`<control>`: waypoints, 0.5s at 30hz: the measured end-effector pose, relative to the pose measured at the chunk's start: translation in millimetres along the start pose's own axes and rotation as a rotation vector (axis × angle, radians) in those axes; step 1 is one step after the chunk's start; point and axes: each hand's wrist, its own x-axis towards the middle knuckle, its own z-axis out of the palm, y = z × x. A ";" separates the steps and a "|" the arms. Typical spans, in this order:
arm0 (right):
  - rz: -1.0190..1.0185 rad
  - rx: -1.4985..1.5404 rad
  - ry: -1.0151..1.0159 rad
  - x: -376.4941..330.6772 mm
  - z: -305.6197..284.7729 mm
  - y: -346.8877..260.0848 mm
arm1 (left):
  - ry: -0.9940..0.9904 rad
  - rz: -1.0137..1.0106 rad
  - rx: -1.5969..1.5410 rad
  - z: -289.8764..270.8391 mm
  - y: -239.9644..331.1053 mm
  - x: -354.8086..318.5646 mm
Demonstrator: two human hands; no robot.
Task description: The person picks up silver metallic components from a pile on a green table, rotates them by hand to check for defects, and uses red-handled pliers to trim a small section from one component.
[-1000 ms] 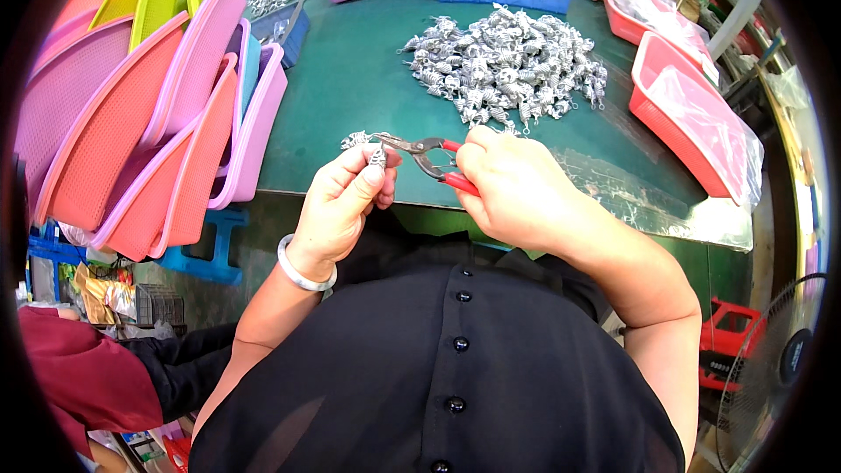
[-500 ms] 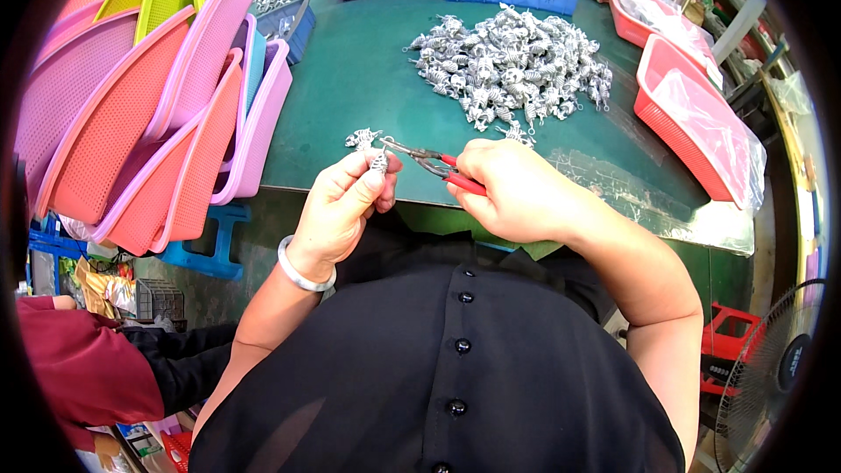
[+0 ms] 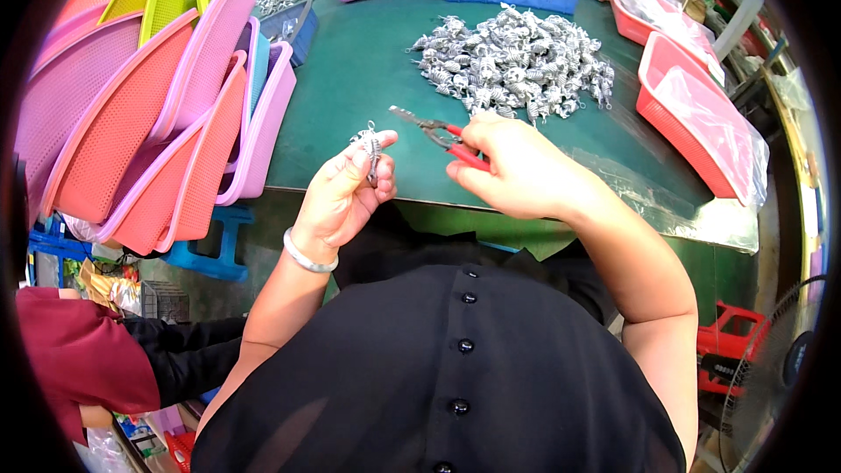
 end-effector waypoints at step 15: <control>-0.026 -0.110 0.030 -11.0 8.1 -4.0 | -0.324 -0.059 -0.362 -8.1 -5.2 4.6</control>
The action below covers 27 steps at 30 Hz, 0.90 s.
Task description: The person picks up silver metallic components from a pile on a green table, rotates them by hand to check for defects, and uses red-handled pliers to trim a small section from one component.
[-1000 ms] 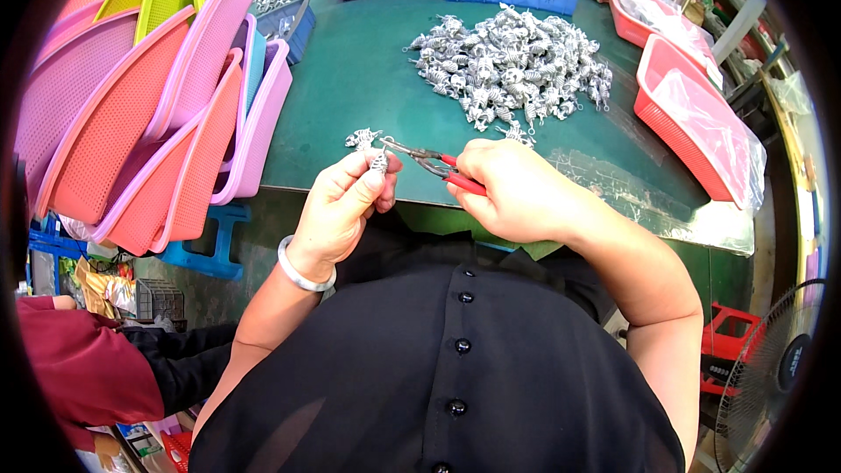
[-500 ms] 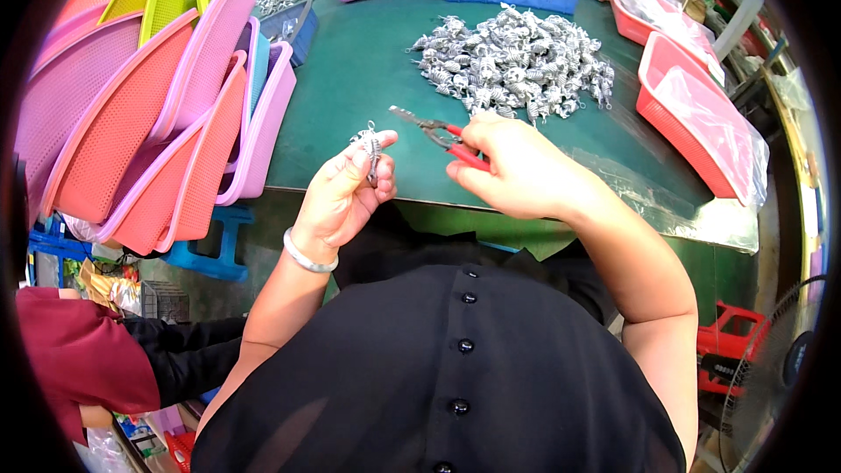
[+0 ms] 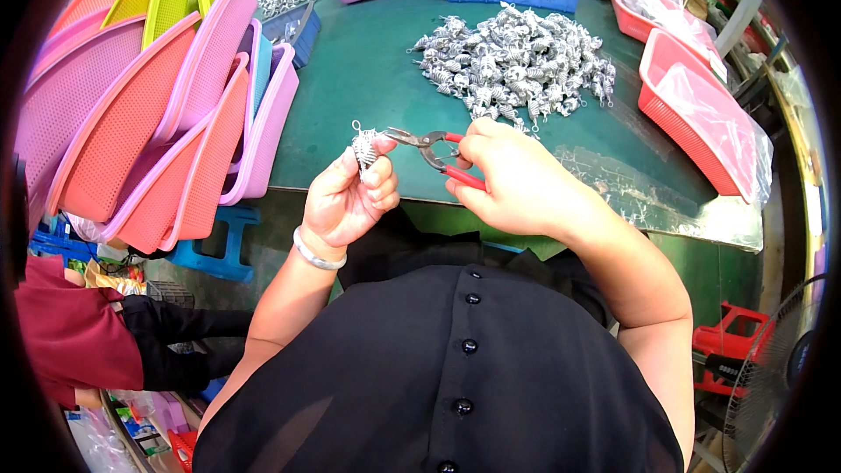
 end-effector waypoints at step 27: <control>0.011 -0.048 0.102 -4.2 9.1 -2.3 | 0.355 0.194 0.895 21.1 -18.3 4.5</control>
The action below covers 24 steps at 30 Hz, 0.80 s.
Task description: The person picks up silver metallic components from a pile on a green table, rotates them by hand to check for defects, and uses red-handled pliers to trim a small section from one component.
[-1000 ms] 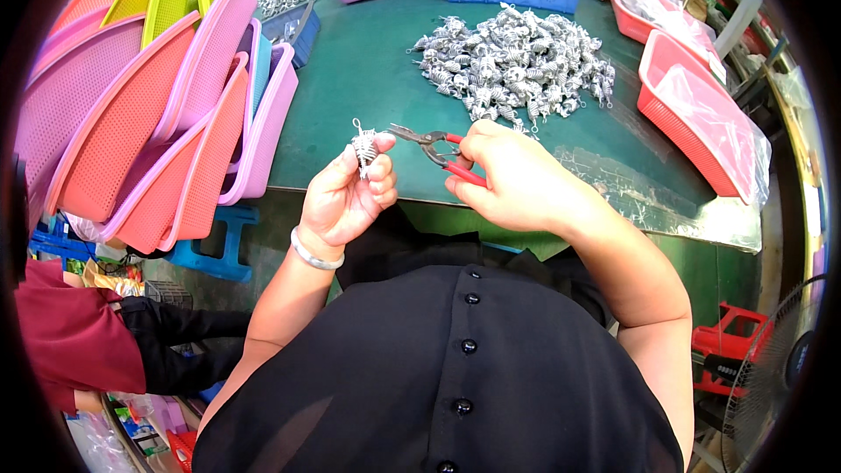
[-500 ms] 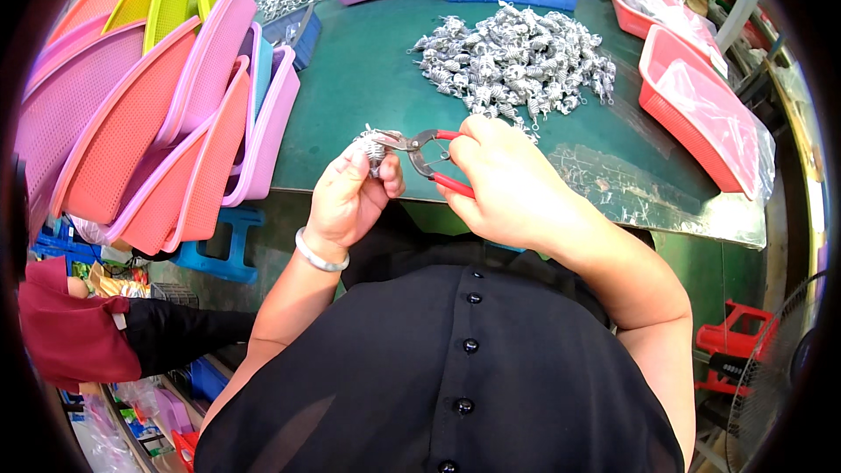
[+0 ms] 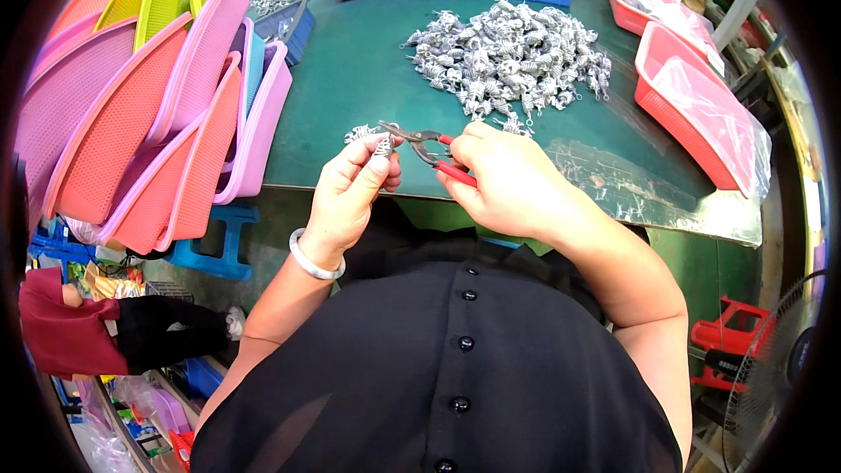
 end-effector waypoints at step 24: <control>0.016 0.034 -0.246 2.7 -3.1 8.4 | -0.084 0.237 1.088 -3.9 5.4 -2.7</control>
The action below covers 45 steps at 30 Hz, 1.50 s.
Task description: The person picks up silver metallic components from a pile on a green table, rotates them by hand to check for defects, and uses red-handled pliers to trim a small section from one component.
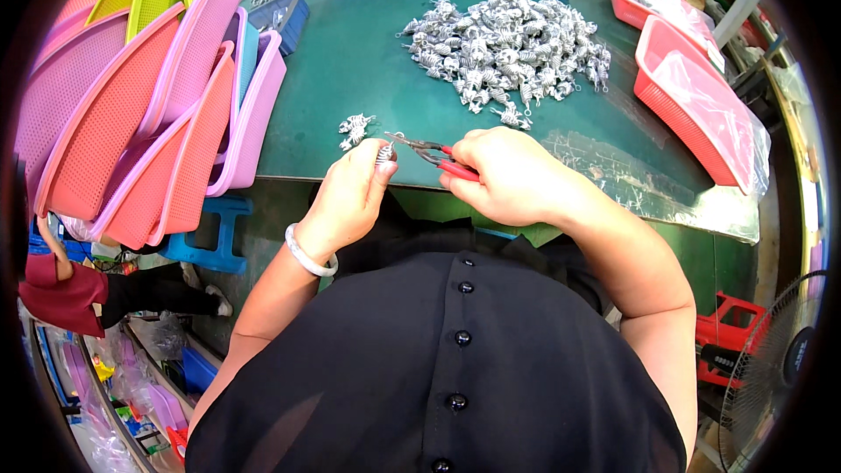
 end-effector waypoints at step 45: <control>0.372 -0.201 0.483 -99.4 -16.2 85.2 | -0.135 -0.299 -1.745 17.5 -12.7 26.5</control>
